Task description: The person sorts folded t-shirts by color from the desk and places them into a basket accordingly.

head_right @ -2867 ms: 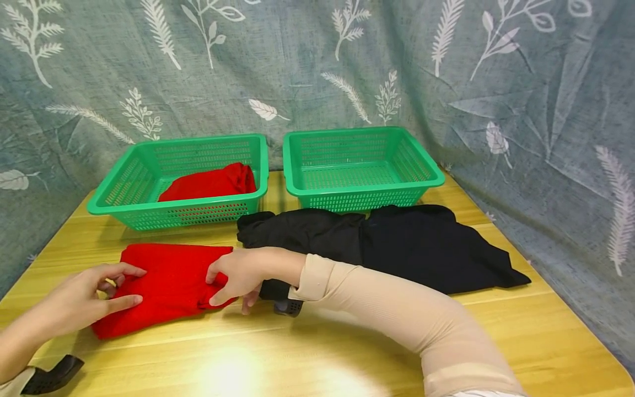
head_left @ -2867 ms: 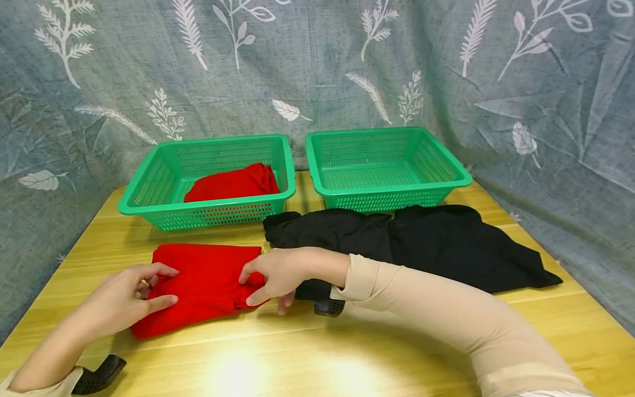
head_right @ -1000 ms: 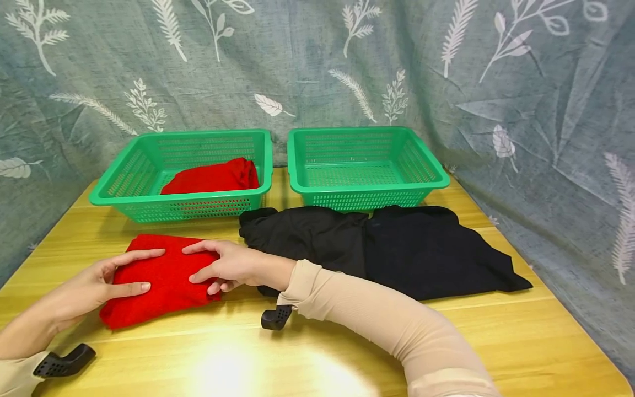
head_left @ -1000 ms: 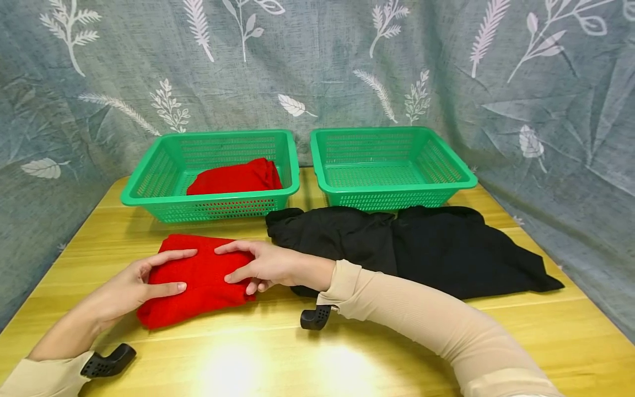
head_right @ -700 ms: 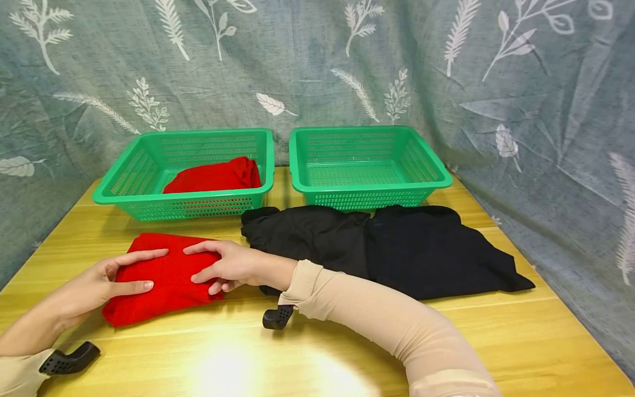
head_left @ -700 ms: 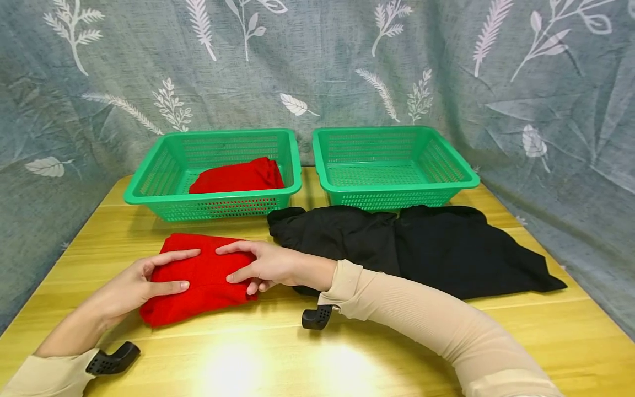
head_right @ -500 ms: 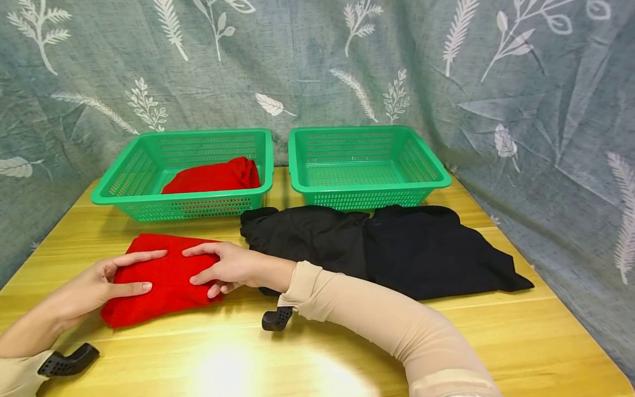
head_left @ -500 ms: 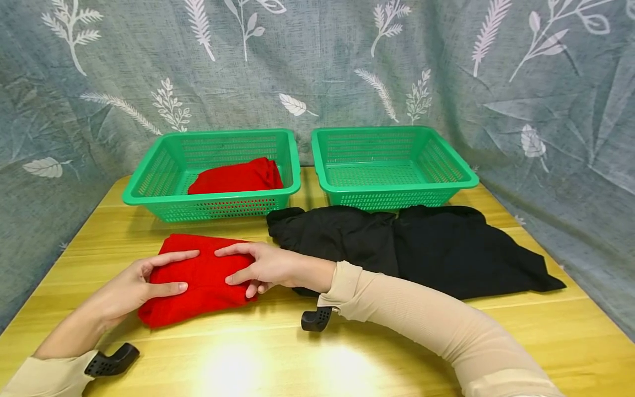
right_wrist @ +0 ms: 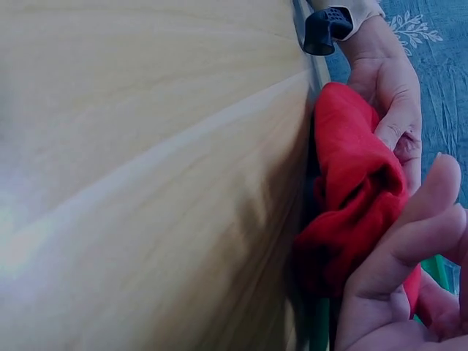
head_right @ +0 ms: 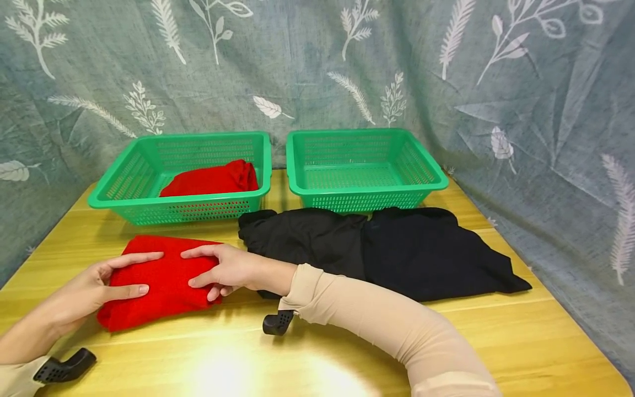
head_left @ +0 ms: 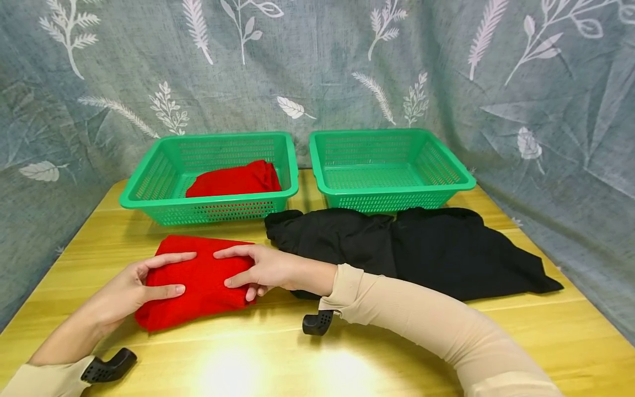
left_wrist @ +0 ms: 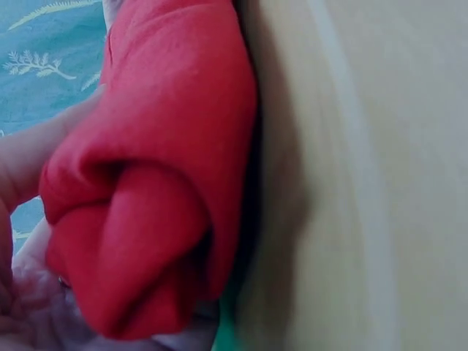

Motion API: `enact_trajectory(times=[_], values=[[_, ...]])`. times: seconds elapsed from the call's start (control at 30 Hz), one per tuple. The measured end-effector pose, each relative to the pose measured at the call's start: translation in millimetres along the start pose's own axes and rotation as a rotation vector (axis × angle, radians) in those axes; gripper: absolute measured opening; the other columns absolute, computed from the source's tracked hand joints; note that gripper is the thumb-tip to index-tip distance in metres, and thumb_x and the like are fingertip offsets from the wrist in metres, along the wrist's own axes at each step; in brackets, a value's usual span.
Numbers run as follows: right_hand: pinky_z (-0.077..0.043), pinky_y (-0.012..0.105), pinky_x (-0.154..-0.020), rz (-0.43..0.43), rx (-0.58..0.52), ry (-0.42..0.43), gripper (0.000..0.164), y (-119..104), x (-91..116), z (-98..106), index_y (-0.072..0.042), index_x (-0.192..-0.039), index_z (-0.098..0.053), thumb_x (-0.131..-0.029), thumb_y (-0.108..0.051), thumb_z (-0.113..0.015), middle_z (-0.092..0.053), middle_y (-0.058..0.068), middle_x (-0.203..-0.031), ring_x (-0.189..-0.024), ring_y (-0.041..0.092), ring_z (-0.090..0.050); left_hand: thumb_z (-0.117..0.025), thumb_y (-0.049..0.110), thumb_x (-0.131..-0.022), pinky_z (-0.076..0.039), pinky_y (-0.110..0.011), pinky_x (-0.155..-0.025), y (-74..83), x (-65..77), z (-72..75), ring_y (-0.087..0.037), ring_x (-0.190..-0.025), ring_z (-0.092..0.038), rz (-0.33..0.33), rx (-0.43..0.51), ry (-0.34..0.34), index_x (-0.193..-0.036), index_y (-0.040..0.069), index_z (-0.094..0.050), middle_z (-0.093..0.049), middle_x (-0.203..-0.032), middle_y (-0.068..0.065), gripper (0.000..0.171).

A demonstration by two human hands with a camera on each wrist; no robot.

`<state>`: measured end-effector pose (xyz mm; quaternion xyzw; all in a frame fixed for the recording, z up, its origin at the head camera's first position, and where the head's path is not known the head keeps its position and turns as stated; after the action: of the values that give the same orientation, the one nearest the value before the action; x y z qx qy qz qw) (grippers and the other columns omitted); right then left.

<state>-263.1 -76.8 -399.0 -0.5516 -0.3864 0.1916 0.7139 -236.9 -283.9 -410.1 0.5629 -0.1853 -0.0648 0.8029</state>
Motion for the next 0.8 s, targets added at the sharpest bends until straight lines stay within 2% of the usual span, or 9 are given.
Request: enact_trajectory(times=[0.13,0.23,0.37,0.57,0.8], values=[[-0.042,0.021,-0.050,0.026,0.007,-0.004,0.059,-5.4,2.4,2.2,-0.028,-0.154,-0.059,-0.100,-0.012,-0.077,-0.063,0.004,-0.063,-0.052,0.017,-0.066,-0.075,0.015,-0.102,-0.064,-0.033,-0.085,5.1,2.6,1.8,-0.016,-0.108,-0.075,-0.011,0.022,0.014,-0.161,0.029,-0.052,-0.059,-0.145,0.011,0.065],[-0.043,0.021,-0.050,0.050,0.017,0.001,0.059,-11.6,6.0,3.5,-0.030,-0.153,-0.059,-0.100,-0.013,-0.078,-0.062,0.004,-0.060,-0.052,0.019,-0.066,-0.073,0.013,-0.102,-0.063,-0.030,-0.085,12.7,6.5,4.4,-0.013,-0.109,-0.074,-0.049,0.016,0.033,-0.161,0.029,-0.052,-0.061,-0.139,0.020,0.064],[-0.044,0.024,-0.052,0.076,0.055,0.014,0.059,-22.4,11.9,4.1,-0.035,-0.152,-0.059,-0.100,-0.016,-0.079,-0.064,0.006,-0.060,-0.053,0.021,-0.066,-0.070,0.006,-0.103,-0.063,-0.028,-0.083,25.0,12.7,8.6,-0.013,-0.108,-0.075,-0.117,0.027,0.045,-0.160,0.027,-0.054,-0.064,-0.139,0.018,0.063],[-0.047,0.025,-0.053,0.144,0.114,0.016,0.060,-44.1,21.3,4.8,-0.037,-0.153,-0.058,-0.100,-0.017,-0.079,-0.065,0.008,-0.060,-0.054,0.025,-0.066,-0.067,-0.001,-0.103,-0.066,-0.033,-0.081,44.0,22.8,14.7,-0.016,-0.108,-0.078,-0.153,0.089,0.041,-0.161,0.025,-0.052,-0.072,-0.136,0.011,0.065],[-0.046,0.026,-0.055,0.216,0.124,0.011,0.062,-64.6,33.6,10.9,-0.032,-0.157,-0.054,-0.102,-0.016,-0.076,-0.064,0.004,-0.060,-0.052,0.017,-0.065,-0.070,0.006,-0.104,-0.066,-0.034,-0.079,67.7,28.3,22.7,-0.018,-0.103,-0.079,-0.147,-0.028,0.116,-0.161,0.027,-0.051,-0.071,-0.134,0.012,0.064]])
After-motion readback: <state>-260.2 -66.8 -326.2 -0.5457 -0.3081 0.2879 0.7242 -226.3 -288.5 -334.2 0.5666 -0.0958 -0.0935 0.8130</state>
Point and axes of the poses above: each hand's wrist, its own x-axis away from the middle knuckle, its own z-axis out of the back of the hand, y = z × x, the point moved 9 cm from there along -x, towards the middle knuckle
